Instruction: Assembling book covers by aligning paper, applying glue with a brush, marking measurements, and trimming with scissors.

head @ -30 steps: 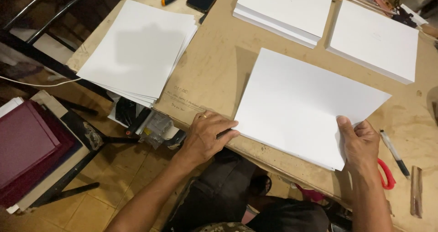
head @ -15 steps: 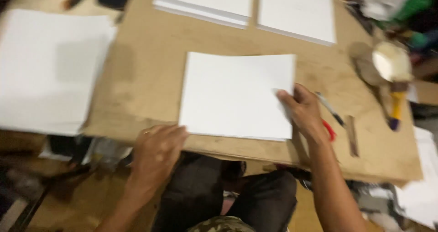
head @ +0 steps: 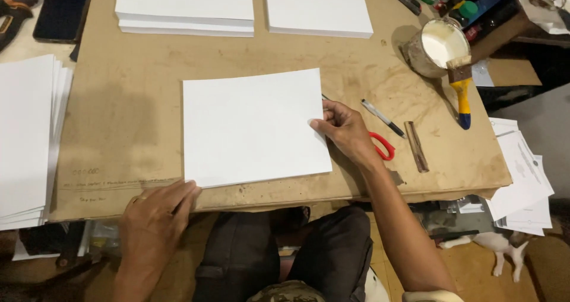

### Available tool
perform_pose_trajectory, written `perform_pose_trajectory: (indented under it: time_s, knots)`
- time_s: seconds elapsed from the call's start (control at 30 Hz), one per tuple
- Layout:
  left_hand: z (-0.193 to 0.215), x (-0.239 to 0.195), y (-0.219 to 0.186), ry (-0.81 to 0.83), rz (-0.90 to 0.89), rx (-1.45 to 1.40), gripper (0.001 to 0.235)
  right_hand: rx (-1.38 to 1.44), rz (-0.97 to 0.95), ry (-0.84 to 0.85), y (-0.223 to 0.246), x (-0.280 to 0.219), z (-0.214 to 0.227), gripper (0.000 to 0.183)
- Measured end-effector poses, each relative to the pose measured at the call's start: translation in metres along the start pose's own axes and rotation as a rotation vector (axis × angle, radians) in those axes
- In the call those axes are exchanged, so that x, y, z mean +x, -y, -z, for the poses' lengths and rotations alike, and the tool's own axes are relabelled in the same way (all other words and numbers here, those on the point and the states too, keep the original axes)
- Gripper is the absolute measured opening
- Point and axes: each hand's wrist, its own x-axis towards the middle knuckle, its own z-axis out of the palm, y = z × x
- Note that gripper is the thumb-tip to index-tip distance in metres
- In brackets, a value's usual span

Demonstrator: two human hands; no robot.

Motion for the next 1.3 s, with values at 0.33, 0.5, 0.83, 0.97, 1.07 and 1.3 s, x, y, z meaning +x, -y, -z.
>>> perform_pose_trajectory:
  time_s: [0.33,0.5,0.83,0.97,1.07,1.3]
  knots:
    - [-0.001,0.002,0.003,0.012,-0.007,0.011,0.021,-0.603,0.564,0.070,-0.021,-0.096,0.023,0.023]
    - [0.002,0.003,0.000,0.001,-0.004,-0.026,0.015,-0.553,0.823,0.015,-0.040,-0.095,0.018,0.027]
    - [0.006,0.006,-0.001,-0.002,-0.028,-0.128,0.023,-0.495,0.728,0.083,-0.031,-0.088,0.021,0.019]
    - [-0.002,0.001,0.003,-0.010,-0.008,-0.066,0.022,-0.653,0.880,0.055,-0.050,-0.088,0.023,0.026]
    - [0.001,0.002,0.002,-0.016,-0.032,-0.056,0.012,-0.690,0.977,0.061,-0.056,-0.086,0.021,0.023]
    - [-0.060,0.016,-0.065,0.057,-0.253,-0.206,0.035,-0.935,0.986,-0.042,-0.027,-0.099,0.007,0.014]
